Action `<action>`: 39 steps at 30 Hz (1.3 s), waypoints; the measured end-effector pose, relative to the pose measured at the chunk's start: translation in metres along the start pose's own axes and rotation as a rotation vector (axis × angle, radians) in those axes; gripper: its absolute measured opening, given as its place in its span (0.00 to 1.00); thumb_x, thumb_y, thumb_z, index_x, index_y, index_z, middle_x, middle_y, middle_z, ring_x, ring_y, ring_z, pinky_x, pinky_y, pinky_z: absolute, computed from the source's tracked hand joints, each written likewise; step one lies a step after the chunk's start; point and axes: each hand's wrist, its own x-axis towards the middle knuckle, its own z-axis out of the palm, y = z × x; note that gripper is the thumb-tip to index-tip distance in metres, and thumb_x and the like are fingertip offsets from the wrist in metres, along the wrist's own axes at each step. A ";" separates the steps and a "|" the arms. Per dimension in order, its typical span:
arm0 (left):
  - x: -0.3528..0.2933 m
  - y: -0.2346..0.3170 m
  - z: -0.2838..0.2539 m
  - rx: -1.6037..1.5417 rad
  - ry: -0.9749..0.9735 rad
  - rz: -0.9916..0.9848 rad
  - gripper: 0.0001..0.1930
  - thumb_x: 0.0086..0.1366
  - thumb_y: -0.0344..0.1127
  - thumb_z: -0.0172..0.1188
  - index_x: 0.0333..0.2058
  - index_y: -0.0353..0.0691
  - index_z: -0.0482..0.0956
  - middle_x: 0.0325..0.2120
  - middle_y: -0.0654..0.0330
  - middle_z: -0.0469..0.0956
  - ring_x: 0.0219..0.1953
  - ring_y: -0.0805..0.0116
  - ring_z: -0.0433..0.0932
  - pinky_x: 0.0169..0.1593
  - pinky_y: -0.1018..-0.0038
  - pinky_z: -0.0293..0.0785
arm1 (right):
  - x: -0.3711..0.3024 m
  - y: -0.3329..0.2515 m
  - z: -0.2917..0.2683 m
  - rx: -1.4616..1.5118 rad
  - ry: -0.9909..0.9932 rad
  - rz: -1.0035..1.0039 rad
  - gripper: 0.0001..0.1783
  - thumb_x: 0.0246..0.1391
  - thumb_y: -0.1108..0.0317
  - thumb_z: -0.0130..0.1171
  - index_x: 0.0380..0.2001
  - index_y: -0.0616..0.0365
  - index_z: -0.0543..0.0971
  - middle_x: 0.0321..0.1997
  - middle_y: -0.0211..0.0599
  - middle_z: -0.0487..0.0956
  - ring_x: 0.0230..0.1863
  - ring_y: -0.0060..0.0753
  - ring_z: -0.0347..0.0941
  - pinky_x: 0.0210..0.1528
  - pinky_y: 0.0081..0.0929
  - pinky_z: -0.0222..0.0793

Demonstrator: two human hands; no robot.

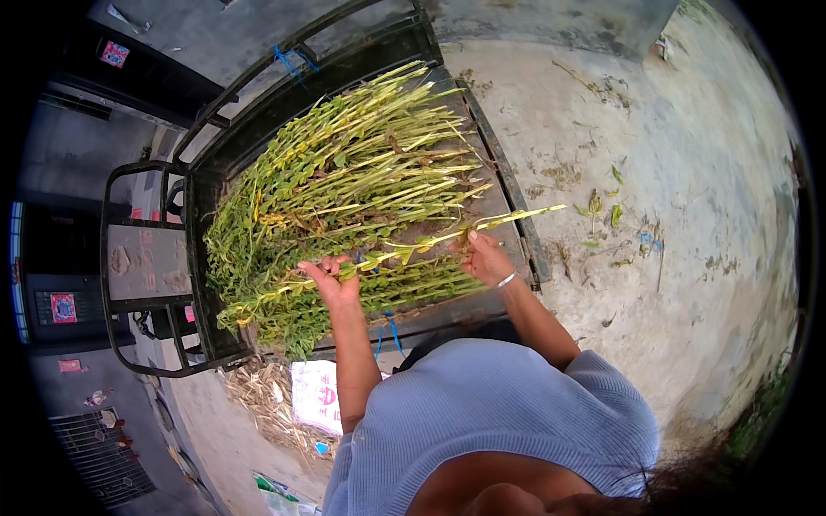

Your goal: The person gathers long green plant stalks from a metal cart and arranges them into bundles. They use a blue plastic tie to secure the stalks together, repeating the process to create multiple bundles.

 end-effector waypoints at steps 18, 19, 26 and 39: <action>-0.001 0.013 -0.014 0.023 0.083 0.058 0.25 0.52 0.61 0.50 0.17 0.44 0.59 0.12 0.69 0.57 0.15 0.76 0.55 0.26 0.78 0.60 | -0.068 -0.062 -0.060 -0.258 0.018 0.036 0.15 0.58 0.63 0.44 0.22 0.58 0.73 0.09 0.26 0.63 0.08 0.15 0.51 0.11 0.15 0.45; -0.002 0.013 -0.012 0.042 0.080 0.084 0.25 0.53 0.61 0.50 0.17 0.44 0.59 0.12 0.69 0.57 0.15 0.76 0.55 0.26 0.78 0.59 | -0.062 -0.052 -0.054 -0.448 0.069 -0.005 0.15 0.57 0.62 0.45 0.22 0.59 0.74 0.09 0.27 0.64 0.09 0.17 0.53 0.11 0.17 0.47; -0.024 -0.001 0.001 0.114 -0.065 0.074 0.24 0.56 0.60 0.48 0.19 0.45 0.58 0.12 0.69 0.55 0.16 0.76 0.55 0.27 0.77 0.59 | -0.010 0.020 -0.017 -1.724 -0.142 -0.691 0.13 0.52 0.61 0.51 0.26 0.60 0.75 0.12 0.41 0.67 0.15 0.28 0.64 0.21 0.27 0.61; -0.022 0.021 -0.027 0.096 -0.097 0.108 0.22 0.57 0.58 0.49 0.20 0.46 0.59 0.13 0.69 0.56 0.16 0.77 0.55 0.29 0.77 0.60 | -0.064 -0.177 -0.041 0.534 0.438 -0.947 0.27 0.56 0.52 0.46 0.52 0.59 0.63 0.39 0.41 0.75 0.19 0.17 0.62 0.20 0.12 0.57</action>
